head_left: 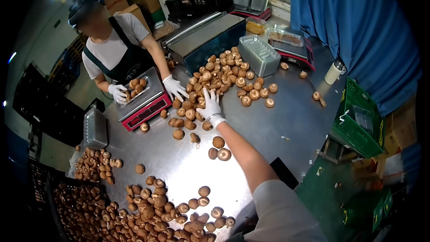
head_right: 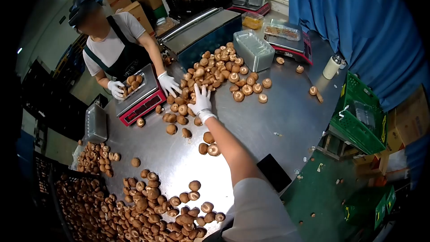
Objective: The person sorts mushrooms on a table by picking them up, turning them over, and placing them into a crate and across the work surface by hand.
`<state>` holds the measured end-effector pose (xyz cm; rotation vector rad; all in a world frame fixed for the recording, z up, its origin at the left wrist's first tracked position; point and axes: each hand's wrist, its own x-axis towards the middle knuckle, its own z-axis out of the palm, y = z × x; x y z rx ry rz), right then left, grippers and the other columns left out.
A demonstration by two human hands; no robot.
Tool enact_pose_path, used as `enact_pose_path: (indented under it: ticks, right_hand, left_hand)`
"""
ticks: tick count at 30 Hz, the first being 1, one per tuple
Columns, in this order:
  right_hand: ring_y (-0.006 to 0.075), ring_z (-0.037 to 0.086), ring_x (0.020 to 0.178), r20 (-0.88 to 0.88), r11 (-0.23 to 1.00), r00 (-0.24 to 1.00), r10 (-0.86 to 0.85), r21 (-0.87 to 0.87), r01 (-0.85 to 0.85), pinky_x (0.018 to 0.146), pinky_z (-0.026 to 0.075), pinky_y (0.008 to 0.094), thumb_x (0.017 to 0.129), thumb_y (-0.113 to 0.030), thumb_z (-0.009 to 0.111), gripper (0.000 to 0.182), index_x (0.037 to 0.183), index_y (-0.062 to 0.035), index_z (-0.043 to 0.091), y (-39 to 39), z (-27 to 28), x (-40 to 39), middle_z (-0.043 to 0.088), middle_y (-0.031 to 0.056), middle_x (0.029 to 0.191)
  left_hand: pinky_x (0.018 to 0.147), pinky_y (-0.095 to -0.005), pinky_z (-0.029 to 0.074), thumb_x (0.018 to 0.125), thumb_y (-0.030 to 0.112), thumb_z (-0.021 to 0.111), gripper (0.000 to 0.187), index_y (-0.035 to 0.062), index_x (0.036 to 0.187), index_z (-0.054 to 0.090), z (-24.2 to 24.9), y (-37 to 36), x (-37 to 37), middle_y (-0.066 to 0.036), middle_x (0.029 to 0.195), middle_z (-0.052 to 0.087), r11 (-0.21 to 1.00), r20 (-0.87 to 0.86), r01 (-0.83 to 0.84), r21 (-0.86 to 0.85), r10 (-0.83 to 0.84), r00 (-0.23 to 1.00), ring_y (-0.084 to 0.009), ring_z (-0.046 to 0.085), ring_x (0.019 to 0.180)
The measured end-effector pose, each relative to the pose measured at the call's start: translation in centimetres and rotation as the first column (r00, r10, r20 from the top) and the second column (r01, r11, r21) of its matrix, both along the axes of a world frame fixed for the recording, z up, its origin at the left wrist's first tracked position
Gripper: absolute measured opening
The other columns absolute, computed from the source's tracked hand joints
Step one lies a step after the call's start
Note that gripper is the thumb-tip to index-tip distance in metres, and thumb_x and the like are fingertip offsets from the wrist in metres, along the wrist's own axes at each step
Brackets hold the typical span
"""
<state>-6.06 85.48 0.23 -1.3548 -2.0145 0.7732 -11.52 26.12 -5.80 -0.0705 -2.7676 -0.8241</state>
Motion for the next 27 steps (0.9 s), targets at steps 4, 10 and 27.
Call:
enact_pose_path:
  ticks: [4,10,27]
  right_hand:
    - [0.0385,0.052,0.102,-0.230,0.934,0.971,-0.070,0.325,0.145,0.088,0.044,0.0455,0.065,-0.023,0.070,0.056,0.115,-0.0047,0.051,2.3,3.6,6.0,0.048,0.0231,0.119]
    - [0.0400,0.041,0.123,-0.122,0.584,0.646,-0.754,0.328,0.743,0.098,0.040,0.0481,0.072,-0.033,0.072,0.070,0.133,-0.0142,0.044,8.7,0.4,19.7,0.040,0.0197,0.136]
    - [0.0369,0.043,0.125,0.345,0.952,0.904,-0.252,-0.080,0.296,0.099,0.041,0.0447,0.079,-0.051,0.062,0.068,0.137,-0.0218,0.044,5.9,-0.2,8.6,0.033,0.0165,0.145]
  left_hand:
    - [0.107,-0.0395,0.032,0.097,0.017,0.047,0.035,-0.0033,0.125,0.050,-0.2,-0.6,0.5,-0.022,0.137,0.044,1.000,0.008,-0.025,0.000,0.025,1.000,-0.0340,0.042,0.126]
    - [0.107,-0.0398,0.032,0.097,0.017,0.047,0.034,-0.0032,0.123,0.051,-0.4,-1.6,0.8,-0.022,0.137,0.044,0.997,0.019,-0.078,-0.001,0.078,0.997,-0.0343,0.042,0.126]
    - [0.107,-0.0405,0.031,0.096,0.016,0.048,0.031,-0.0030,0.119,0.056,-0.2,-5.8,2.6,-0.022,0.135,0.046,0.983,0.007,-0.185,-0.001,0.185,0.983,-0.0349,0.042,0.126]
